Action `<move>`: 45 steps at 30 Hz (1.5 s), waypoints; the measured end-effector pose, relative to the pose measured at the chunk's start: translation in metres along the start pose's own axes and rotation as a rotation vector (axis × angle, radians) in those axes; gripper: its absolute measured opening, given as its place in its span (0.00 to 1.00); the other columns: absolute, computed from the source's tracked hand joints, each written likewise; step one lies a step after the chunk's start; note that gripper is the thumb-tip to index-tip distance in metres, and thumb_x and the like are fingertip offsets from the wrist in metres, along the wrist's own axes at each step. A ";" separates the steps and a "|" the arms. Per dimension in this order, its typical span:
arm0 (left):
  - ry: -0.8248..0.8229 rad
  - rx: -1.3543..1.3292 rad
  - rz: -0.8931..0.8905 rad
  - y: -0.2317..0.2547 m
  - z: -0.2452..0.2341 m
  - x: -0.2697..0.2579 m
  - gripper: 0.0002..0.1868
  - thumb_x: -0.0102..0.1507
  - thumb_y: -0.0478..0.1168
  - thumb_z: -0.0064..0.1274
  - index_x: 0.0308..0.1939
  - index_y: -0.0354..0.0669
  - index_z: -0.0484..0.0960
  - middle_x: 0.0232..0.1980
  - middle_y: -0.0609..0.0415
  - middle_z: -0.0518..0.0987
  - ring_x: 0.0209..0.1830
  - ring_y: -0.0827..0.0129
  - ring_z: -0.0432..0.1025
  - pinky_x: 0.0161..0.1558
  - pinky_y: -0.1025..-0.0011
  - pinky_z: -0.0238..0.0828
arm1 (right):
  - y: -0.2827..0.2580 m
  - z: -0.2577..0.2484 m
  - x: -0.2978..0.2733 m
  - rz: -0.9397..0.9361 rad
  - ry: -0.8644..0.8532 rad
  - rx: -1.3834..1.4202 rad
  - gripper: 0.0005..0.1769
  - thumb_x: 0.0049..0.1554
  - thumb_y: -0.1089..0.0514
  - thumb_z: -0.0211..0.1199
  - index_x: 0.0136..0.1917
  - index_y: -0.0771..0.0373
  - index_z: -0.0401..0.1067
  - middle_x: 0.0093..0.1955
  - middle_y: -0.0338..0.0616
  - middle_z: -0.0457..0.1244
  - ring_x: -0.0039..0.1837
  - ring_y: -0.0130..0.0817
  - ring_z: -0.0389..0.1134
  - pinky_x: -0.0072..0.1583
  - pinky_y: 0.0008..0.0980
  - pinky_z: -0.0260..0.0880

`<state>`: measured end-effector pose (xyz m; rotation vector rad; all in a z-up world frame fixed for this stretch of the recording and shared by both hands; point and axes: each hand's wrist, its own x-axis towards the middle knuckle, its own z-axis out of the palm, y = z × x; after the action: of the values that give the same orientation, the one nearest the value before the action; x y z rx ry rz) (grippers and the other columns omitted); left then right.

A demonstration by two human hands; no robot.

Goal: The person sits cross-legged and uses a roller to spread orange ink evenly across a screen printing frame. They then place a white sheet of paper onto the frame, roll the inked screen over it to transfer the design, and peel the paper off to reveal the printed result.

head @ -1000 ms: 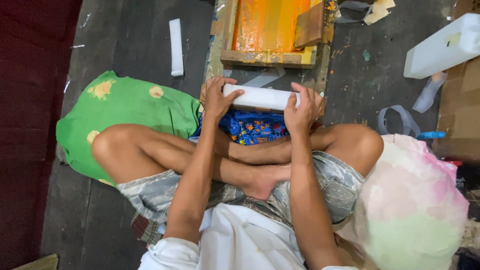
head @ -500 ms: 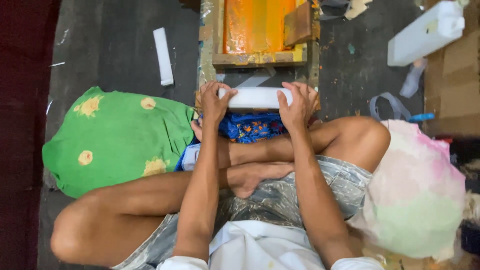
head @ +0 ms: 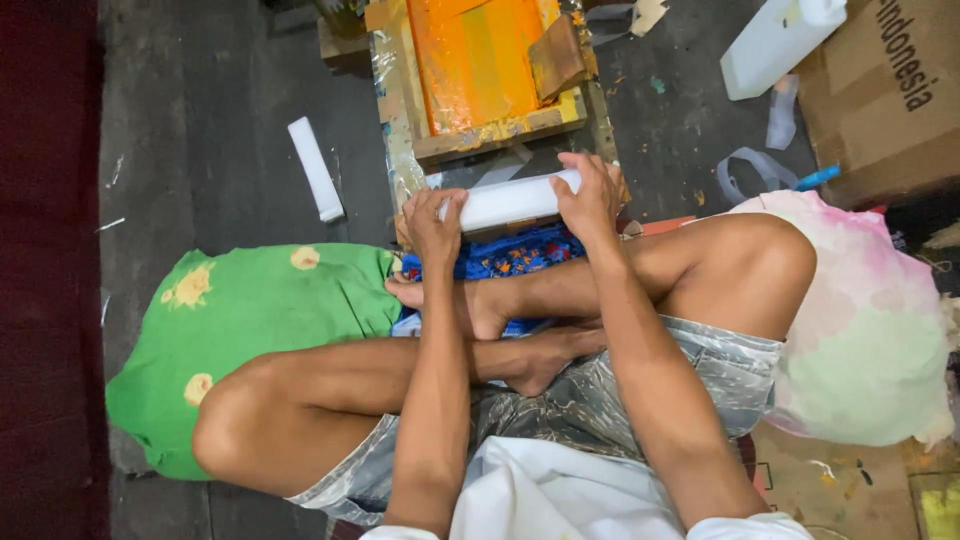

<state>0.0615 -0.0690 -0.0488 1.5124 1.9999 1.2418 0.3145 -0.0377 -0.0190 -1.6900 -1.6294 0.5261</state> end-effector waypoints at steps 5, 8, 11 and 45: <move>-0.049 -0.033 -0.059 0.006 -0.005 0.000 0.11 0.65 0.63 0.58 0.41 0.71 0.87 0.49 0.74 0.80 0.61 0.72 0.66 0.66 0.63 0.49 | -0.008 0.001 0.001 0.076 0.025 -0.055 0.21 0.56 0.45 0.66 0.63 0.43 0.73 0.57 0.37 0.65 0.64 0.49 0.61 0.65 0.56 0.57; -0.068 -0.116 -0.036 0.017 -0.016 0.000 0.10 0.65 0.61 0.58 0.43 0.68 0.88 0.55 0.69 0.79 0.63 0.64 0.66 0.67 0.59 0.51 | -0.037 -0.018 -0.003 0.090 0.179 -0.091 0.17 0.60 0.47 0.64 0.62 0.47 0.71 0.60 0.37 0.61 0.68 0.48 0.55 0.65 0.58 0.55; -0.025 -0.165 0.004 0.045 -0.041 -0.011 0.08 0.65 0.57 0.60 0.39 0.65 0.88 0.57 0.66 0.78 0.63 0.59 0.66 0.67 0.57 0.55 | -0.068 -0.034 -0.014 -0.057 0.299 -0.047 0.15 0.64 0.52 0.62 0.64 0.53 0.71 0.65 0.43 0.58 0.72 0.53 0.50 0.67 0.62 0.47; -0.360 -0.699 -0.248 0.156 -0.012 0.010 0.10 0.58 0.45 0.66 0.32 0.43 0.84 0.25 0.53 0.82 0.26 0.71 0.77 0.35 0.73 0.77 | -0.043 -0.045 0.026 0.134 -0.220 0.965 0.13 0.64 0.59 0.64 0.59 0.66 0.72 0.32 0.51 0.68 0.30 0.31 0.72 0.31 0.20 0.70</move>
<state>0.1429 -0.0571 0.0852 1.0135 1.2765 1.2654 0.3207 -0.0248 0.0464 -1.0183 -1.0846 1.3401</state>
